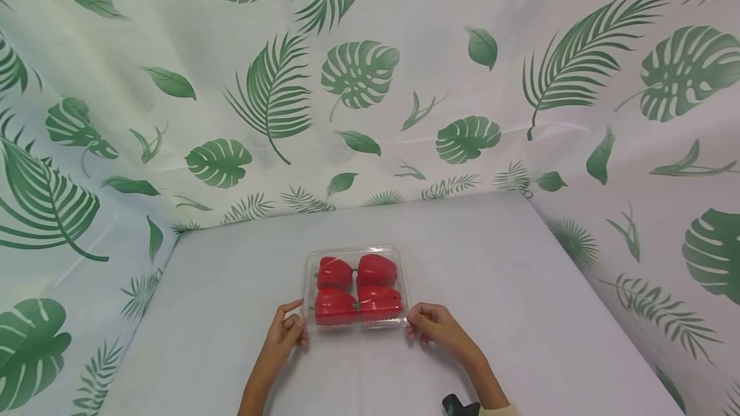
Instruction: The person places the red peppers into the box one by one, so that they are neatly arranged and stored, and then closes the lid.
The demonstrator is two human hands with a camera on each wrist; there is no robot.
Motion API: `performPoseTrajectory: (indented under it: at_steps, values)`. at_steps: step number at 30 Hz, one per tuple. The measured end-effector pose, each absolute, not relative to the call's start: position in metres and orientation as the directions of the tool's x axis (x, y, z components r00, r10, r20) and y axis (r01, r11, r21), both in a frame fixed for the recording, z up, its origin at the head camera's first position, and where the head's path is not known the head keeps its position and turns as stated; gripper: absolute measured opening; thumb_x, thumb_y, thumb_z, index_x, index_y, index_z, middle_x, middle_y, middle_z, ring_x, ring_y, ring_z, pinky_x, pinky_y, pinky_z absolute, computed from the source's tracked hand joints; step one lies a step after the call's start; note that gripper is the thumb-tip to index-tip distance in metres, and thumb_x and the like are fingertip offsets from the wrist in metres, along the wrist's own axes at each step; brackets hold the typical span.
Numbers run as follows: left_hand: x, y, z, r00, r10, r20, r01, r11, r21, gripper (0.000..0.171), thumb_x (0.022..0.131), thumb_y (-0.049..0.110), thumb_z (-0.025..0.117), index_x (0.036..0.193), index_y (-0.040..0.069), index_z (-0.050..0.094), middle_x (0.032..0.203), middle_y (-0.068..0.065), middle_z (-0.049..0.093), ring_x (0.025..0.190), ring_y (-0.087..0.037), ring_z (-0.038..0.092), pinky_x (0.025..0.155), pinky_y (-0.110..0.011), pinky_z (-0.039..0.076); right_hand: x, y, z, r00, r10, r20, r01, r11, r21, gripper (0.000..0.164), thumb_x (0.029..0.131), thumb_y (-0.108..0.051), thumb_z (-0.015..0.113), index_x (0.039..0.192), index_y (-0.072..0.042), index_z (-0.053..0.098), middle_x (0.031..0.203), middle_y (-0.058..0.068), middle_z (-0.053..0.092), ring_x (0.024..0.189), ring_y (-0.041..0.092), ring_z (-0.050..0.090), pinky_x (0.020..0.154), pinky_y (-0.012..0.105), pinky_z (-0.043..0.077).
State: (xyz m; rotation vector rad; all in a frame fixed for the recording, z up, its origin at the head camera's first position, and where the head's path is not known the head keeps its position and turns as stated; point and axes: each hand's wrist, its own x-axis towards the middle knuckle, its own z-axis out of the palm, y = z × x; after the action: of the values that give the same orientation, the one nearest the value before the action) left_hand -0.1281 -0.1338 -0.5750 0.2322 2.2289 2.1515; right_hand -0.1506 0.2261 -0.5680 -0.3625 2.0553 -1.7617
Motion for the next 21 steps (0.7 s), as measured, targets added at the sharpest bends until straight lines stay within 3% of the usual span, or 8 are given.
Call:
performPoseTrajectory:
  at_steps: [7,16,21]
  values:
    - [-0.1282,-0.1344,-0.5758,-0.986,0.144,0.083,0.082,-0.008,0.997,0.04,0.101,0.003,0.049,0.138,-0.006,0.038,0.082,-0.033,0.054,0.07,-0.009,0.06,0.062,-0.023,0.057,-0.1519,0.222,-0.5716,-0.874,-0.476,-0.098,0.058,0.098,-0.994,0.037,0.103,-0.018,0.049,0.095,0.017,0.056,0.077,-0.002,0.065,0.066,0.004,0.058,0.049,0.019,0.047]
    - [-0.1293,-0.1349,-0.5777,-0.979,0.178,0.101,0.1,-0.015,0.995,0.038,0.102,0.005,0.046,0.136,-0.008,0.036,0.086,-0.035,0.055,0.075,-0.009,0.064,0.067,-0.03,0.06,-0.1514,0.2195,-0.5758,-0.889,-0.456,-0.05,0.017,0.078,-0.997,0.033,0.102,-0.013,0.049,0.092,0.018,0.054,0.07,-0.004,0.06,0.06,0.003,0.055,0.046,0.02,0.046]
    - [-0.13,-0.1352,-0.5765,-0.98,0.178,0.089,0.091,0.002,0.996,0.037,0.102,0.006,0.047,0.136,-0.007,0.038,0.087,-0.035,0.056,0.074,-0.014,0.065,0.066,-0.032,0.06,-0.1506,0.224,-0.5693,-0.9,-0.417,-0.126,0.07,0.147,-0.987,0.039,0.103,-0.023,0.05,0.101,0.015,0.057,0.081,0.01,0.064,0.067,0.008,0.06,0.052,0.025,0.054]
